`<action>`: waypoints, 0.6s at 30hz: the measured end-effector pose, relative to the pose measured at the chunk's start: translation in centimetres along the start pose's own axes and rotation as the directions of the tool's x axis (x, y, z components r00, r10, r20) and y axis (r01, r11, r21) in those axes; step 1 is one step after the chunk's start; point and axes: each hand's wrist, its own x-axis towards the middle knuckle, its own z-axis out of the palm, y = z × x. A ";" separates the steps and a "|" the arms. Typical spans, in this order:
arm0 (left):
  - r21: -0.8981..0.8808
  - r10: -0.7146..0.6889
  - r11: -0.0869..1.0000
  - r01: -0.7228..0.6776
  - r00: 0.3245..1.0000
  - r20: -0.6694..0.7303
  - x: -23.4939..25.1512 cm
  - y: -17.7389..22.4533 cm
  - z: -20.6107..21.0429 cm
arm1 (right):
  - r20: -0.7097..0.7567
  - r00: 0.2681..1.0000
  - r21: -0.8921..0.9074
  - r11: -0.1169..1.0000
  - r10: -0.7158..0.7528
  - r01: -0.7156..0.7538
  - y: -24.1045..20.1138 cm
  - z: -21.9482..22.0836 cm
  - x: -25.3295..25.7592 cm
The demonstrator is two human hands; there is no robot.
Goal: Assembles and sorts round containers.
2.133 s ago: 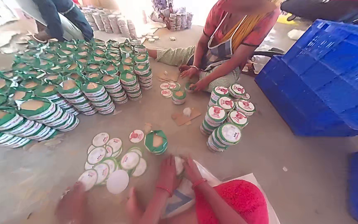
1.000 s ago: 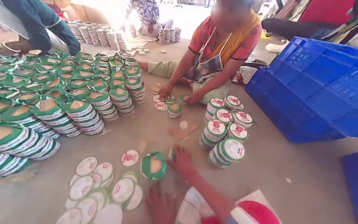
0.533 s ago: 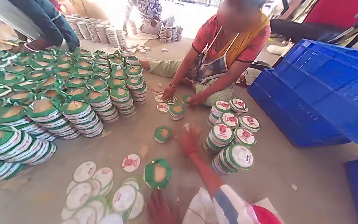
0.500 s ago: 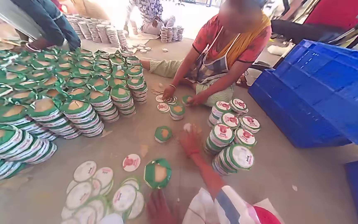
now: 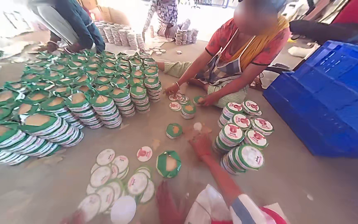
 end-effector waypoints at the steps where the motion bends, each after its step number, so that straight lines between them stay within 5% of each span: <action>1: -0.141 -0.028 0.990 0.020 0.998 -0.053 0.1 0.0 -0.6 | -0.032 0.999 0.106 0.994 -0.015 0.018 -0.1 -0.4 -1.7; 3: -0.339 -0.060 0.940 -0.020 0.973 -0.223 1.1 0.4 -2.2 | -0.010 0.999 0.337 0.941 -0.033 0.035 -0.4 -2.0 -6.4; 6: -0.300 0.150 0.909 -0.290 0.898 -0.413 5.7 2.4 -5.1 | -0.061 0.994 0.613 0.783 -0.087 0.106 1.4 -2.0 -13.7; 9: -0.044 0.323 0.944 -0.328 0.942 -0.089 11.1 6.8 -8.9 | -0.058 0.998 0.772 0.634 0.025 0.029 3.4 -1.1 -19.1; 12: 0.227 0.115 0.942 -0.247 0.875 0.471 14.7 9.5 -10.3 | -0.023 0.983 0.856 0.512 0.179 -0.073 3.7 -1.3 -20.7; 13: 0.267 0.065 0.932 -0.245 0.838 0.541 15.3 9.6 -10.1 | -0.020 0.980 0.875 0.478 0.197 -0.078 3.5 -1.5 -20.7; 15: 0.211 0.151 0.936 -0.280 0.865 0.479 14.9 8.8 -9.6 | -0.037 0.981 0.898 0.438 0.189 -0.050 3.3 -1.7 -20.3; 17: 0.092 0.377 0.912 -0.400 0.906 0.194 12.5 7.5 -8.9 | -0.058 0.983 0.912 0.410 0.174 -0.019 3.2 -1.8 -20.4; 18: 0.064 0.493 0.868 -0.493 0.870 0.017 11.0 7.1 -8.2 | -0.064 0.984 0.916 0.401 0.169 -0.009 3.3 -1.8 -20.4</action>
